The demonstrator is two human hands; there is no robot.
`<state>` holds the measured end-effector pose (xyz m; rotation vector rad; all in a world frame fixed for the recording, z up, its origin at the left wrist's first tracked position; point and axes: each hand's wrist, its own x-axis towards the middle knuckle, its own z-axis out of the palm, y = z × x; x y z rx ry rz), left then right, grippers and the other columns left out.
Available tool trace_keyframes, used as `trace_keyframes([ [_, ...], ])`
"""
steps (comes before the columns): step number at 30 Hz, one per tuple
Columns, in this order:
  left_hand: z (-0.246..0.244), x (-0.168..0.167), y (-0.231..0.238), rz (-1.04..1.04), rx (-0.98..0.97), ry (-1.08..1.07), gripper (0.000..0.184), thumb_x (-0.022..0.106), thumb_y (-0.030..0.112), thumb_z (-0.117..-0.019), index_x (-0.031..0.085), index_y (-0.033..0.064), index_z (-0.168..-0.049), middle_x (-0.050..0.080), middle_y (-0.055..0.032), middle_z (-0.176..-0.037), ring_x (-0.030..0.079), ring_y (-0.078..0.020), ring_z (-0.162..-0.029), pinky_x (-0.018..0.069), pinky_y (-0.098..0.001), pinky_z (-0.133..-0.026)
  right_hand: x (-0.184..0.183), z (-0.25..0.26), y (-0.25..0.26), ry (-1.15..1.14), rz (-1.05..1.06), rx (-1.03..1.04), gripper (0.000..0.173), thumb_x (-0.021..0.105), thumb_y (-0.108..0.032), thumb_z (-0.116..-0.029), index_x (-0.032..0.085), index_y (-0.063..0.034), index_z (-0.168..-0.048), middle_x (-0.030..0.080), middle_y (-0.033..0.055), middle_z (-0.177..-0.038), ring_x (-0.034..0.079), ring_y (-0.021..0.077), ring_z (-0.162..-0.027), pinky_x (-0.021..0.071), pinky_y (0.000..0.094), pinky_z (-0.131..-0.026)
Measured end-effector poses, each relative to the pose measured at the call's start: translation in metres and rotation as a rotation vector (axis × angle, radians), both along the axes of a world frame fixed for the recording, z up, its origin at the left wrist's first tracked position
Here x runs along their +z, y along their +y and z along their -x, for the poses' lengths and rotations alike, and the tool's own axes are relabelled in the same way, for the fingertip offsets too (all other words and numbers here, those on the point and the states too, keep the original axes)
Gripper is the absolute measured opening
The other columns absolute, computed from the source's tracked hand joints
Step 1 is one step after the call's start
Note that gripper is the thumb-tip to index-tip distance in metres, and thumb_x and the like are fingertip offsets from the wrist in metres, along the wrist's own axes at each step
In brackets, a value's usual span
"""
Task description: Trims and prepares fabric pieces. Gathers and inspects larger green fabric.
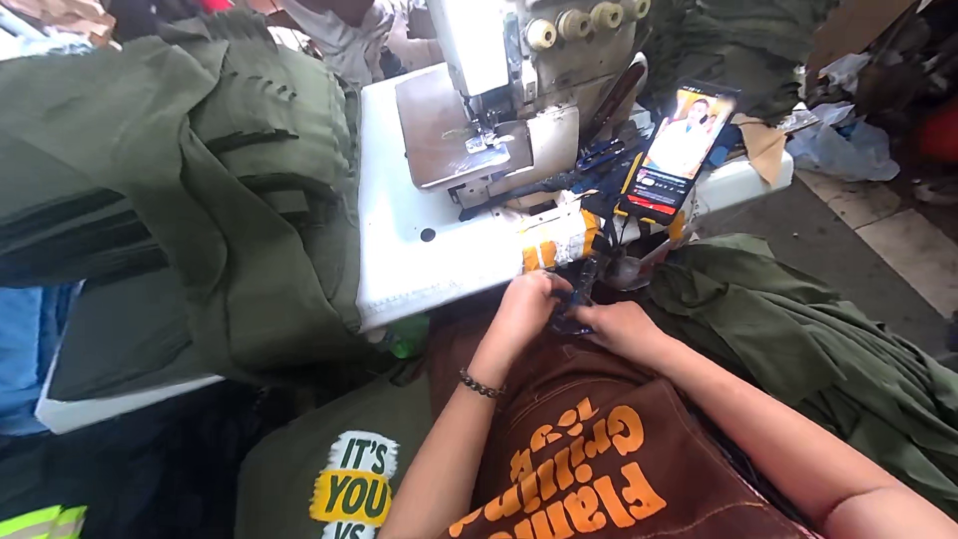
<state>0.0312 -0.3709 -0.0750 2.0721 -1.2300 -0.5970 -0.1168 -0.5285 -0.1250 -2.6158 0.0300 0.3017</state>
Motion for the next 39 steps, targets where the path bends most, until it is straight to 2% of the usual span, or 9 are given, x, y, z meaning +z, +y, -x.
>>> trace_keyframes([
  [2, -0.002, -0.014, -0.018, -0.130, -0.228, -0.088, 0.022, 0.060, -0.003, -0.0942, 0.076, 0.0020, -0.108, 0.072, -0.0178, -0.112, 0.067, -0.0327, -0.113, 0.0497, -0.0502, -0.104, -0.003, 0.004, -0.002, -0.040, 0.081, 0.028, 0.019, 0.055, -0.012, -0.1001, 0.069, -0.0056, -0.112, 0.072, 0.0220, -0.099, 0.071, 0.0458, -0.088, 0.0529, 0.0675, -0.073],
  [6, 0.005, -0.034, -0.050, -0.480, -0.541, -0.180, 0.017, 0.059, -0.002, -0.0940, 0.071, -0.0024, -0.107, 0.066, -0.0228, -0.122, 0.062, -0.0410, -0.119, 0.0474, -0.0584, -0.103, 0.004, 0.016, -0.009, -0.077, 0.043, 0.104, 0.016, 0.059, -0.007, -0.0967, 0.070, -0.0073, -0.109, 0.073, 0.0176, -0.098, 0.072, 0.0405, -0.088, 0.0544, 0.0640, -0.073],
  [9, 0.015, -0.037, -0.068, -0.630, -0.443, -0.234, 0.024, 0.055, -0.002, -0.0961, 0.068, -0.0028, -0.116, 0.056, -0.0211, -0.141, 0.055, -0.0438, -0.127, 0.0466, -0.0609, -0.103, 0.008, 0.027, -0.017, -0.153, 0.033, 0.136, 0.018, 0.064, -0.006, -0.0933, 0.071, -0.0099, -0.109, 0.074, 0.0132, -0.095, 0.073, 0.0346, -0.085, 0.0568, 0.0594, -0.070],
  [12, 0.020, -0.037, -0.077, -0.696, -0.307, -0.304, 0.030, 0.050, 0.001, -0.1007, 0.063, -0.0030, -0.127, 0.053, -0.0211, -0.146, 0.056, -0.0448, -0.127, 0.0488, -0.0615, -0.100, 0.018, 0.036, -0.021, -0.169, 0.028, 0.114, 0.020, 0.064, -0.006, -0.0925, 0.072, -0.0110, -0.110, 0.075, 0.0121, -0.096, 0.074, 0.0329, -0.085, 0.0572, 0.0584, -0.071],
  [17, 0.026, -0.019, -0.072, -0.585, -0.354, -0.356, 0.034, 0.045, -0.003, -0.1011, 0.062, 0.0001, -0.130, 0.048, -0.0208, -0.152, 0.064, -0.0471, -0.112, 0.0537, -0.0609, -0.089, 0.027, 0.043, -0.026, -0.192, 0.025, 0.027, 0.019, 0.063, -0.010, -0.0942, 0.073, -0.0133, -0.110, 0.075, 0.0098, -0.096, 0.074, 0.0309, -0.087, 0.0572, 0.0579, -0.073],
  [23, 0.017, 0.035, -0.013, -0.110, -0.400, -0.178, 0.037, 0.059, 0.000, -0.0967, 0.067, 0.0076, -0.132, 0.063, -0.0126, -0.139, 0.063, -0.0303, -0.125, 0.0504, -0.0503, -0.104, 0.047, 0.046, -0.026, -0.103, -0.031, -0.032, 0.025, 0.062, -0.016, -0.0973, 0.071, -0.0155, -0.121, 0.075, 0.0118, -0.103, 0.073, 0.0341, -0.094, 0.0550, 0.0619, -0.080],
  [29, -0.028, 0.043, 0.071, 0.316, -0.031, -0.096, 0.028, 0.065, 0.002, -0.0948, 0.070, 0.0024, -0.122, 0.072, -0.0102, -0.120, 0.072, -0.0156, -0.103, 0.0598, -0.0338, -0.093, 0.089, 0.044, -0.040, -0.166, -0.220, -0.194, 0.029, 0.066, -0.023, -0.0970, 0.068, -0.0146, -0.124, 0.074, 0.0108, -0.107, 0.071, 0.0296, -0.097, 0.0546, 0.0602, -0.085],
  [34, -0.078, 0.042, 0.119, 0.392, 0.481, -0.045, 0.027, 0.059, 0.007, -0.0973, 0.069, 0.0004, -0.121, 0.073, -0.0112, -0.112, 0.072, -0.0125, -0.079, 0.0613, -0.0303, -0.067, 0.114, 0.034, -0.050, -0.272, -0.472, -0.267, 0.032, 0.066, -0.020, -0.0954, 0.064, -0.0090, -0.125, 0.070, 0.0048, -0.106, 0.066, 0.0080, -0.089, 0.0565, 0.0297, -0.081],
  [39, -0.113, 0.024, 0.123, 0.364, 0.713, -0.020, 0.018, 0.063, 0.014, -0.0982, 0.071, 0.0000, -0.106, 0.070, -0.0046, -0.085, 0.062, -0.0019, -0.059, 0.0528, -0.0203, -0.053, 0.121, 0.003, -0.036, -0.098, -0.451, -0.144, 0.039, 0.066, -0.012, -0.0948, 0.060, -0.0065, -0.133, 0.068, 0.0130, -0.118, 0.067, 0.0196, -0.104, 0.0549, 0.0433, -0.092],
])
